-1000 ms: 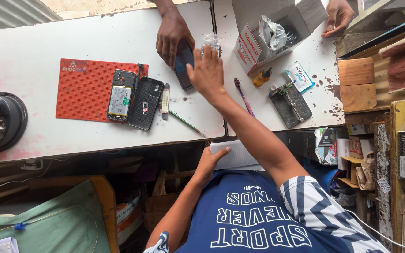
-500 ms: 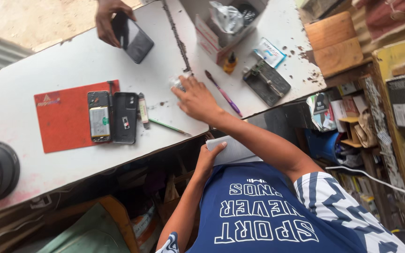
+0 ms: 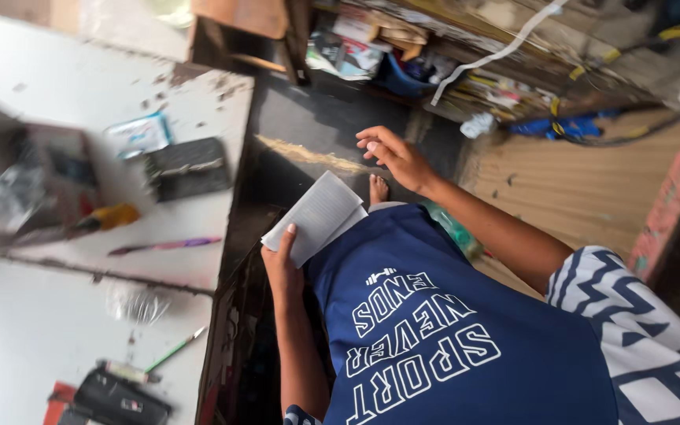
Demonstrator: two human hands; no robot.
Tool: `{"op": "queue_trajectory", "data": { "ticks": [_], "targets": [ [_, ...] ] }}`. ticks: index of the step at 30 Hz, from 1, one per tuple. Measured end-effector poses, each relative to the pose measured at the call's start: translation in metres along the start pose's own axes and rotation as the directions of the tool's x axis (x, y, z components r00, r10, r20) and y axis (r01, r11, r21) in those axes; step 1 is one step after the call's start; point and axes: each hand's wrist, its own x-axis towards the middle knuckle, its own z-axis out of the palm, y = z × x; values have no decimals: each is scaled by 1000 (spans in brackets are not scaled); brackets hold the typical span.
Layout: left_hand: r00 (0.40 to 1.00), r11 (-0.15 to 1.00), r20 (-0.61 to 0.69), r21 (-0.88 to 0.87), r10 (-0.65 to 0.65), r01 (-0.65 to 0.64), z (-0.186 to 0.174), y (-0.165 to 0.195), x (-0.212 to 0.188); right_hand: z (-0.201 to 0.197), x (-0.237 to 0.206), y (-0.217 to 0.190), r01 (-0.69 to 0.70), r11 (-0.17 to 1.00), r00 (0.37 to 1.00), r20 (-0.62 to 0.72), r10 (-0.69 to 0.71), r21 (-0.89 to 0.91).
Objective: The person works on a disassembled mobile phone, handling the motherboard and connecting a ribbon cable. They then open a box of spare parts, interact with another person who hands over a phone, and sort through various components on the table.
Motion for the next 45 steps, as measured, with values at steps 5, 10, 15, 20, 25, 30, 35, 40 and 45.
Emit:
{"op": "queue_trajectory", "data": {
  "ticks": [5, 10, 15, 20, 25, 30, 35, 40, 45],
  "targets": [
    [973, 969, 163, 212, -161, 125, 68, -19, 29, -14, -51, 66, -252, 914, 968, 75, 241, 319],
    [916, 919, 295, 361, -272, 157, 125, -41, 50, -30, -85, 94, -166, 801, 976, -17, 215, 575],
    [890, 918, 325, 339, -320, 206, 152, -90, 94, -87, -106, 130, -161, 740, 870, -260, 420, 653],
    [952, 814, 83, 544, -294, 204, 109, -169, 132, -152, -98, 202, 197, 570, 407, -596, 692, 798],
    [980, 362, -2, 929, -200, 76, 25, -218, 133, -196, -59, 275, 565, 513, 109, -675, 730, 646],
    [993, 194, -30, 980, -115, 52, -36, -237, 133, -195, -17, 325, 621, 574, 40, -752, 658, 534],
    [992, -13, -95, 995, -81, 94, -68, -265, 126, -179, 11, 346, 609, 655, 16, -833, 552, 446],
    [994, -150, -67, 986, 82, 78, -98, -293, 116, -161, 18, 368, 622, 651, 33, -845, 533, 435],
    [982, -159, -31, 985, 186, 61, -130, -317, 115, -149, 5, 400, 583, 705, 84, -893, 442, 404]
  ]
}}
